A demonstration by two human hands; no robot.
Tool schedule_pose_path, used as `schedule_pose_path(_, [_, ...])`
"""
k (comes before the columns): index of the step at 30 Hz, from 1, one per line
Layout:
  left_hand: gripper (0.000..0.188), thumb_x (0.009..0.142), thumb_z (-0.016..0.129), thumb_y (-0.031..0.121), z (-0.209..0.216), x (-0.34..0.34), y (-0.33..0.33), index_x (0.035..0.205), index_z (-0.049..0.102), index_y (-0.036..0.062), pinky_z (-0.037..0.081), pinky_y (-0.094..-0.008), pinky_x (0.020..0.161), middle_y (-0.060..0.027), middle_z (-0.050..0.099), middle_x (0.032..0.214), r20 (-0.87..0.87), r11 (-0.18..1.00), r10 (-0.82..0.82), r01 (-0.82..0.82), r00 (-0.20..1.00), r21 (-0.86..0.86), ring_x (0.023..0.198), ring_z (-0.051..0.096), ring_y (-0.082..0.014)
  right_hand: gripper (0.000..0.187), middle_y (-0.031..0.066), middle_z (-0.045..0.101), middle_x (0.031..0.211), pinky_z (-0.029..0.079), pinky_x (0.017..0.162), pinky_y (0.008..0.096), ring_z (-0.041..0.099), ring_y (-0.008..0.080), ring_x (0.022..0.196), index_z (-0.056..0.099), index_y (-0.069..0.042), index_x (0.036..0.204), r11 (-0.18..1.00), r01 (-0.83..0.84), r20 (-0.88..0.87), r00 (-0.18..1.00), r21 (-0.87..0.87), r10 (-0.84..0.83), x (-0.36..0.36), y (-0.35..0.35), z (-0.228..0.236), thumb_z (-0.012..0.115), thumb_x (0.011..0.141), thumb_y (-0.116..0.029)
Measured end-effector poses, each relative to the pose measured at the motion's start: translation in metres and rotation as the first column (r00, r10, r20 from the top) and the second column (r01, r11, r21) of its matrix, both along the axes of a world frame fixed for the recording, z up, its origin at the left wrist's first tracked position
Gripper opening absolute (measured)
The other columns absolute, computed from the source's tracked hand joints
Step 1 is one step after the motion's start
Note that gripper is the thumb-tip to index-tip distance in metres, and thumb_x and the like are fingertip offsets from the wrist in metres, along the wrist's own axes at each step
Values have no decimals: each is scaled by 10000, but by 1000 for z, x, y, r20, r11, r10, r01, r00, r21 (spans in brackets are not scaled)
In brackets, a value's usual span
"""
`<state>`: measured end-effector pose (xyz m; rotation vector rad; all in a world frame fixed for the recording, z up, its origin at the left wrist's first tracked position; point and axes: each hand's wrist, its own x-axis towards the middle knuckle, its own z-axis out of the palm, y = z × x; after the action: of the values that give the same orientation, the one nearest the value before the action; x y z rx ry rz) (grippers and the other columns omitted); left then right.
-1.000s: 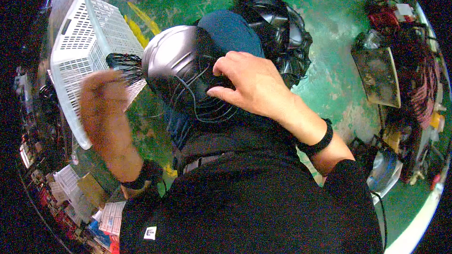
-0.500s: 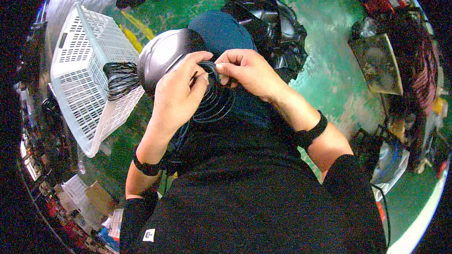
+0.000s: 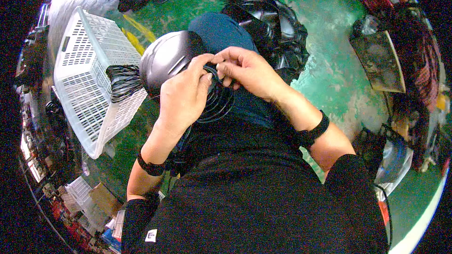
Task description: Lacing strings into the eyelets of shoe uppers.
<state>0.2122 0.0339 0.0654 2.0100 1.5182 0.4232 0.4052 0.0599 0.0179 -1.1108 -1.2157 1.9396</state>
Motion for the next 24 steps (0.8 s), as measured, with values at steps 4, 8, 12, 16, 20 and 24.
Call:
schedule_pose_path(4, [408,961,580,145,13,1,1,1365,550,95,540,-460,782,-175,713,948,-30,998,-48,49,998,35,887,695,-371,174,1,653,844,497,661,255,601,84,767,669,-51,1019,959,-57,88,996,279,33,-1,3,-10,610,1000,-214])
schedule_pose_path(8, [336,1010,500,105,34,-30,4,1317,586,-1,547,-383,761,-101,757,1048,-13,961,-32,34,999,273,794,695,-278,217,45,661,823,520,716,304,633,140,777,655,-29,988,956,123,195,964,267,-178,10,13,3,583,1015,-232])
schedule_pose_path(12, [199,980,604,57,77,-54,-4,1173,626,17,461,-246,574,-77,768,936,369,920,377,-390,850,-40,580,506,-87,230,58,632,922,495,631,277,587,140,677,590,-48,1051,548,781,-150,528,-299,-836,40,45,50,493,1070,-256])
schedule_pose_path(16, [88,959,620,39,71,-73,-2,1018,672,-3,479,-250,598,-78,762,882,328,949,307,-312,894,-39,648,633,-103,191,15,497,773,436,569,310,460,116,615,595,-63,983,963,139,-539,806,-231,-245,78,55,54,512,1051,-221])
schedule_pose_path(20, [103,946,605,44,54,-42,12,990,682,-8,517,-292,650,-114,745,886,144,982,130,-147,981,115,738,711,-182,368,122,622,878,522,714,420,646,322,834,636,-59,990,711,-325,599,783,624,-168,6,31,55,678,907,-415])
schedule_pose_path(24, [180,946,586,136,29,-23,9,1004,711,20,532,-426,834,-141,704,1010,-129,970,-123,147,984,196,971,676,-328,366,151,681,888,523,718,434,661,380,864,683,-52,916,623,-413,639,746,664,-187,-12,14,28,680,895,-417])
